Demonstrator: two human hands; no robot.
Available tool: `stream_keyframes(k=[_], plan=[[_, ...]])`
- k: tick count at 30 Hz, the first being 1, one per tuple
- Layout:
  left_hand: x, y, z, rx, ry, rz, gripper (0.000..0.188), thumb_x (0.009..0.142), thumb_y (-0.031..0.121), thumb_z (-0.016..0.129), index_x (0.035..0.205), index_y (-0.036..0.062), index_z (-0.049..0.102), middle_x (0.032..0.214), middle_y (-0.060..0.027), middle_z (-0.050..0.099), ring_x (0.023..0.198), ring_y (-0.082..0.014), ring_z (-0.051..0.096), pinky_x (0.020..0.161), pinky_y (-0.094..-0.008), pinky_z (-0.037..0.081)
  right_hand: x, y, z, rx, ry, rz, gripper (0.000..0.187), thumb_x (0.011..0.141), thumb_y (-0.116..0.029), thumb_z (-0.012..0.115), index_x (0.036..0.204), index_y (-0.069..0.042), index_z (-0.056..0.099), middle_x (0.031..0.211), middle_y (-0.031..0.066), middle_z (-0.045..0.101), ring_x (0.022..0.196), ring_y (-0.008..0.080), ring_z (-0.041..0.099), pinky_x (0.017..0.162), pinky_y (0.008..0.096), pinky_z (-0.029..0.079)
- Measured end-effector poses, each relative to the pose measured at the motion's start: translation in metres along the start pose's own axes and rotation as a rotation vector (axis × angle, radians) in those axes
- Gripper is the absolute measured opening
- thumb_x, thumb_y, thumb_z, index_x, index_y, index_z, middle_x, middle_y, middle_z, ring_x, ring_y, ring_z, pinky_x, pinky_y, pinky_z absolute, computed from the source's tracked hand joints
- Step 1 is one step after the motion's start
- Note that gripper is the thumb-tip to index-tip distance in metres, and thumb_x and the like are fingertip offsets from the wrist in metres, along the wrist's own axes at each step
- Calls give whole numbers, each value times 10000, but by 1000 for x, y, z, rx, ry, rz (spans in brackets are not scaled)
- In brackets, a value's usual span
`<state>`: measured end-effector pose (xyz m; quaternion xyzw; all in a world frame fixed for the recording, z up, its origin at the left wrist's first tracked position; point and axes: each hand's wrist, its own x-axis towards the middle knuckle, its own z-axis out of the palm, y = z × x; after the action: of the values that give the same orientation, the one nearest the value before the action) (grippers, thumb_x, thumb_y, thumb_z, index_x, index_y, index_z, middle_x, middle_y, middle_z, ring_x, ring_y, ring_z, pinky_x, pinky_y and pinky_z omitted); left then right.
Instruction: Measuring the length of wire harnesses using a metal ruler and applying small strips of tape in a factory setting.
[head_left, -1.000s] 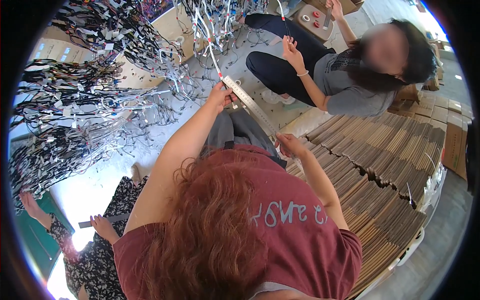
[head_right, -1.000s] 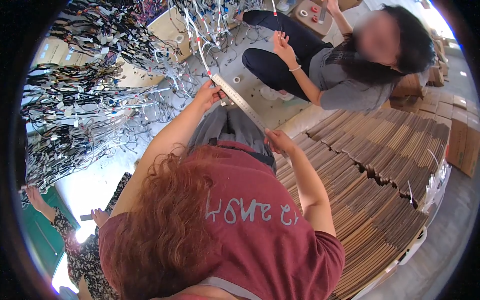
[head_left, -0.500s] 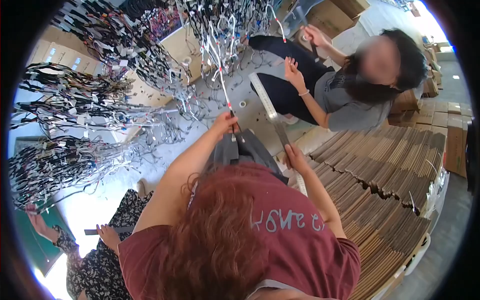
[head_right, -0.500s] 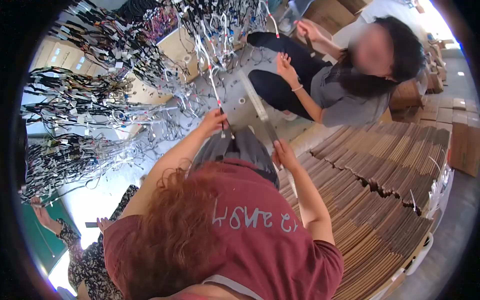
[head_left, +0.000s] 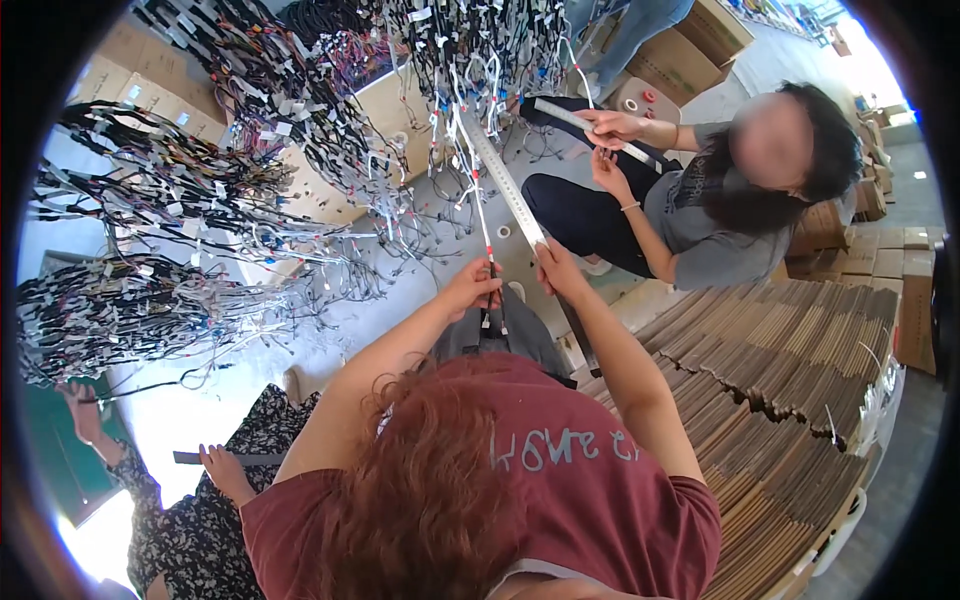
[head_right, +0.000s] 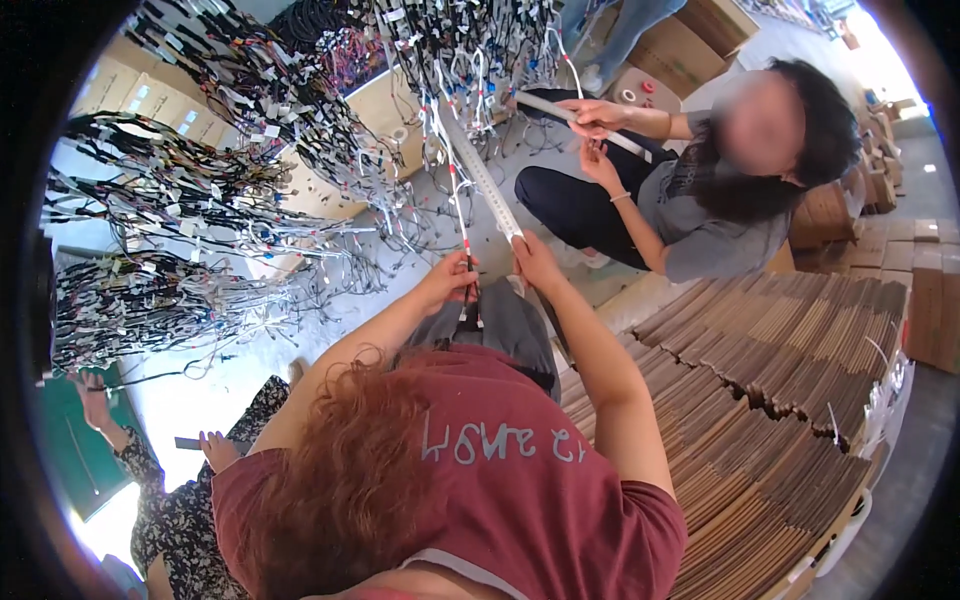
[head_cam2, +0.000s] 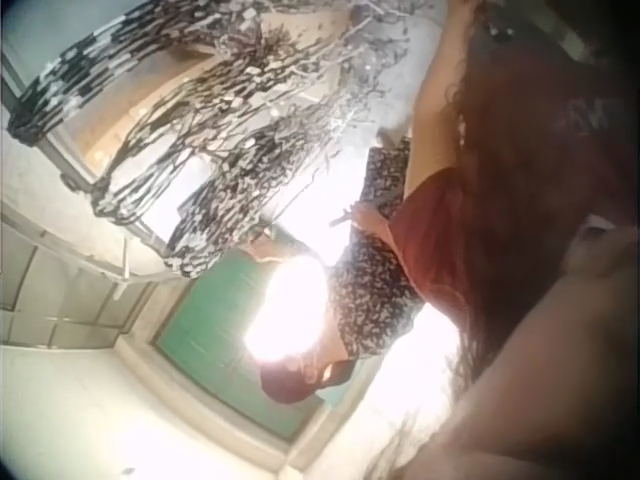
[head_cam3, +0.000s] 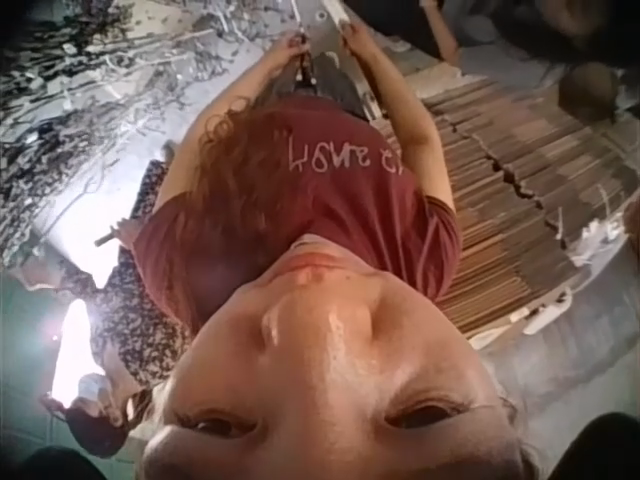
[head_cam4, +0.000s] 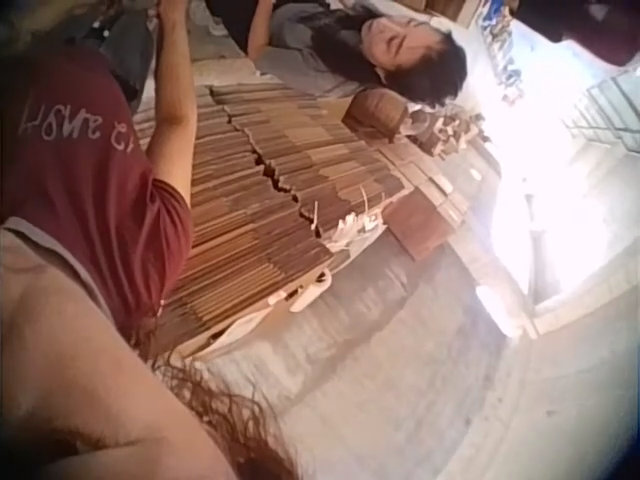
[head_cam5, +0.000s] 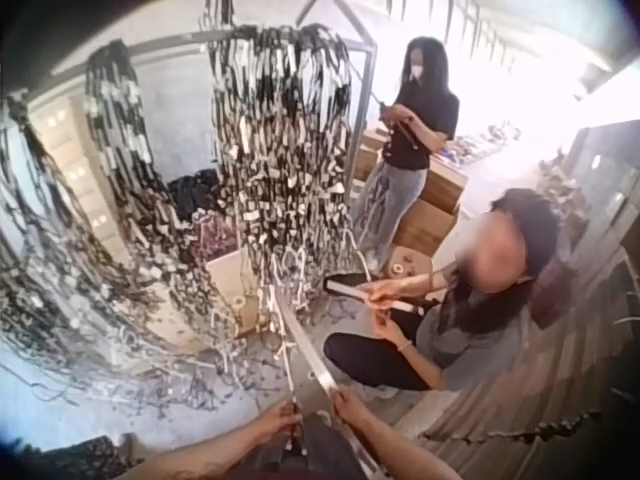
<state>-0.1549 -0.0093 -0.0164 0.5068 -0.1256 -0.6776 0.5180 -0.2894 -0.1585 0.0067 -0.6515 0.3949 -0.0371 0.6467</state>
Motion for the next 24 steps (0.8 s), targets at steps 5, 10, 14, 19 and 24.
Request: stream_keyframes(k=[5, 10, 14, 19, 24], plan=[[-9, 4, -1, -26, -42, -17, 238, 785, 107, 533, 999, 107, 430, 749, -30, 527, 649, -121, 548, 570, -265, 487, -2, -9, 3, -1, 7, -16, 193, 864, -223, 372, 753, -74, 422, 472, 23, 428, 300, 95, 371, 282, 225, 284], [-15, 11, 4, -26, -72, -16, 248, 786, 99, 529, 1009, 101, 421, 759, -29, 528, 660, -127, 548, 583, -267, 482, -4, -16, 7, -19, 12, -17, 186, 857, -209, 380, 738, -72, 423, 471, 22, 427, 303, 90, 367, 283, 222, 280], [-14, 9, 3, -42, -83, -8, 247, 785, 98, 528, 1009, 102, 423, 763, -31, 534, 659, -131, 552, 583, -268, 482, -9, -22, 12, 10, 4, 29, 186, 861, -213, 372, 758, -67, 424, 496, 28, 448, 306, 92, 373, 287, 222, 289], [-10, 15, 13, 79, -75, -20, 252, 784, 91, 515, 1023, 107, 435, 767, -36, 546, 675, -143, 567, 596, -273, 481, -9, -25, 17, 111, -53, 88, 202, 868, -229, 360, 885, -58, 466, 643, 65, 535, 317, 98, 391, 295, 217, 304], [8, 24, 20, 188, -97, 21, 304, 797, 110, 499, 1092, 94, 426, 765, -43, 565, 670, -141, 577, 550, -253, 468, 0, -22, 9, 364, -201, 159, 297, 869, -242, 373, 1059, -46, 490, 829, 66, 573, 379, 95, 434, 335, 203, 337]])
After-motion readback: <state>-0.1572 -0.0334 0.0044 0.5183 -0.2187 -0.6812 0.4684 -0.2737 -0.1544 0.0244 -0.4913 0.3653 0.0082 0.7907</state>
